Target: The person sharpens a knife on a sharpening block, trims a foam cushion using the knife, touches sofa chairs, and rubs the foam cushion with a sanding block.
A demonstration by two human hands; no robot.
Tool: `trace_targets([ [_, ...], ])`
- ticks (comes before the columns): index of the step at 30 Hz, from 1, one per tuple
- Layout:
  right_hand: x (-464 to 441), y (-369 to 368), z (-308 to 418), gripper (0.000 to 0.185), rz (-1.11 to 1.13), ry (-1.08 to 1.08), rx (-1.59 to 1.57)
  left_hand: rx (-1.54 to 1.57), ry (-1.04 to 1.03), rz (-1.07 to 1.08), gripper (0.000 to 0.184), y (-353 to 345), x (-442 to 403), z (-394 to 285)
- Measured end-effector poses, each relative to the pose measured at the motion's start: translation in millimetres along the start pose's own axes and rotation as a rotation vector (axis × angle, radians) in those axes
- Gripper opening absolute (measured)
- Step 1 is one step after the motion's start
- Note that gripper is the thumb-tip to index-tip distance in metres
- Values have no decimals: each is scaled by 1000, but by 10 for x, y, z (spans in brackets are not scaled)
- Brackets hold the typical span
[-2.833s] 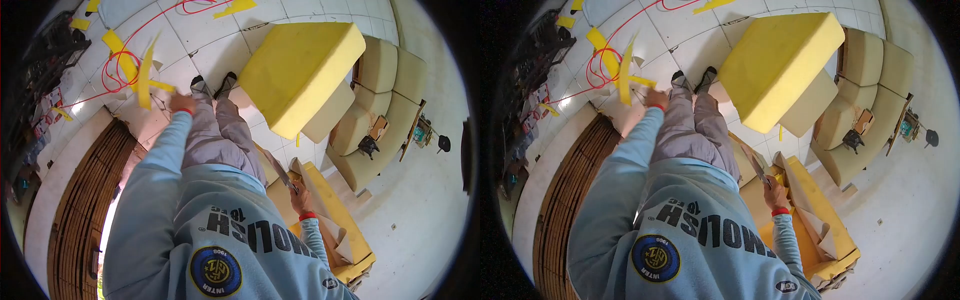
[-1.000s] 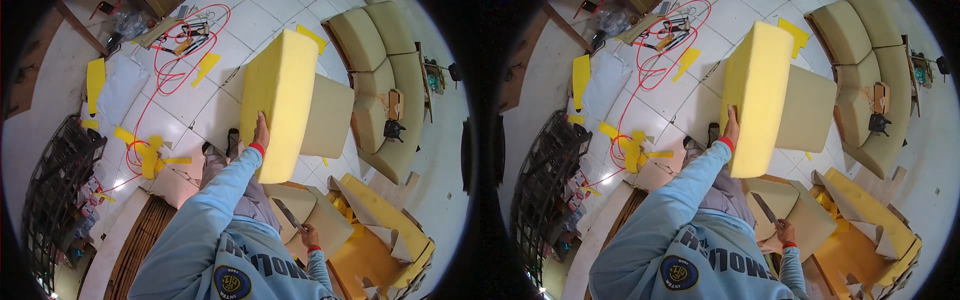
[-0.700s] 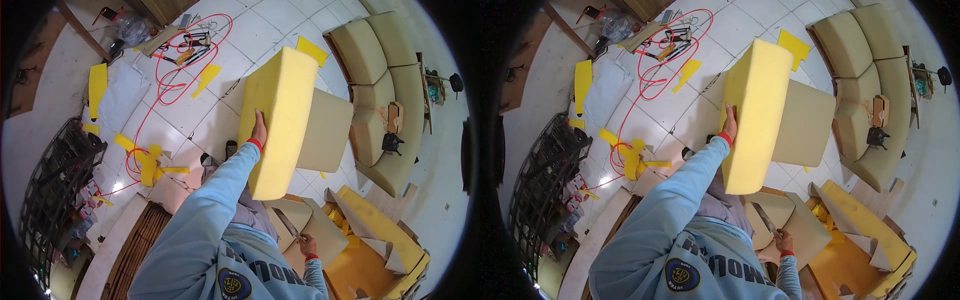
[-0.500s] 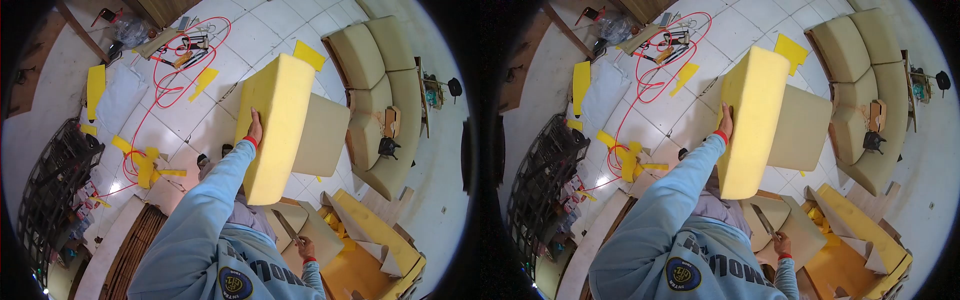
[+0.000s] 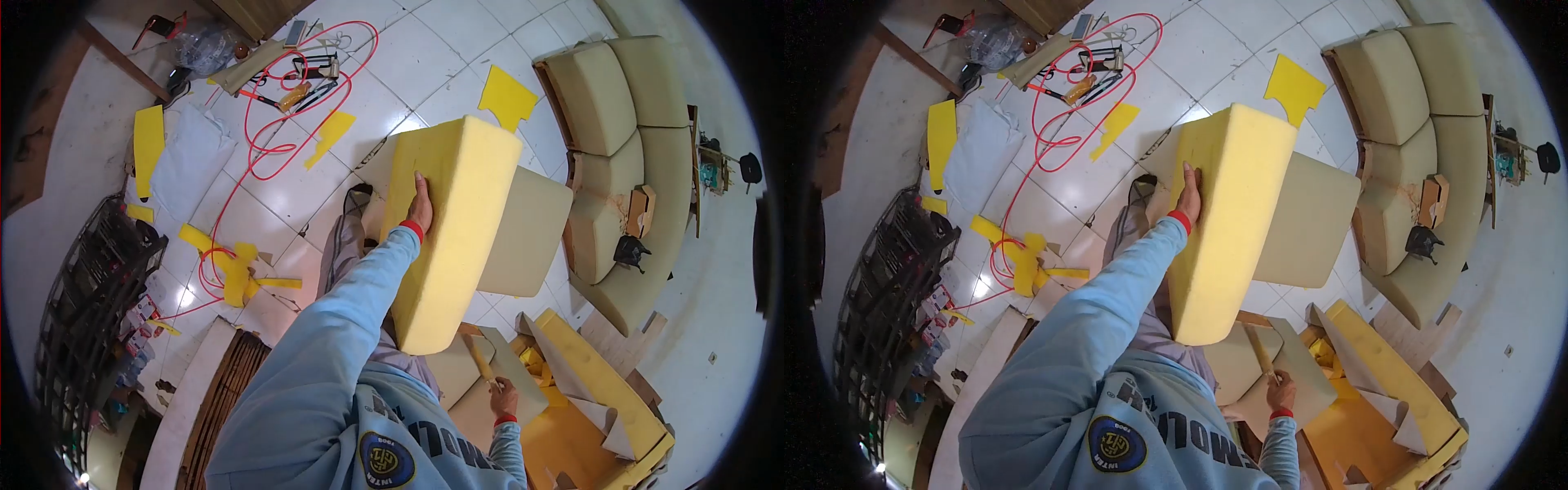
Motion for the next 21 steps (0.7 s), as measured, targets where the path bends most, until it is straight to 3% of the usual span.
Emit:
trace_targets([
  [2,-85,122,319,30,-117,132,128,-3,30,20,101,20,-41,-82],
  [5,-143,397,1010,35,-395,188,1,-22,49,28,97,31,-172,-190],
  [8,-221,637,1745,37,-593,429,55,-48,46,32,94,-45,-330,-274],
  [11,-325,813,2259,40,-453,340,-266,-79,34,17,90,-86,-410,-283],
  [14,-372,1003,2860,42,-304,109,-547,-129,20,-18,87,-73,-387,-133],
  [17,-444,1158,3552,41,-230,258,-519,-185,15,-43,83,-40,-306,42],
  [21,-579,1049,4586,33,-187,755,-294,-286,3,-63,80,-2,-35,162],
])
Point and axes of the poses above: each hand's wrist, its own x-axis away from the middle knuckle, its own y-axis out of the back of the hand, z = x × y, the point moved 5 cm from there along -x, towards the middle knuckle, and after that the axes turned 9 degrees about -x, right-handed, at the moved point
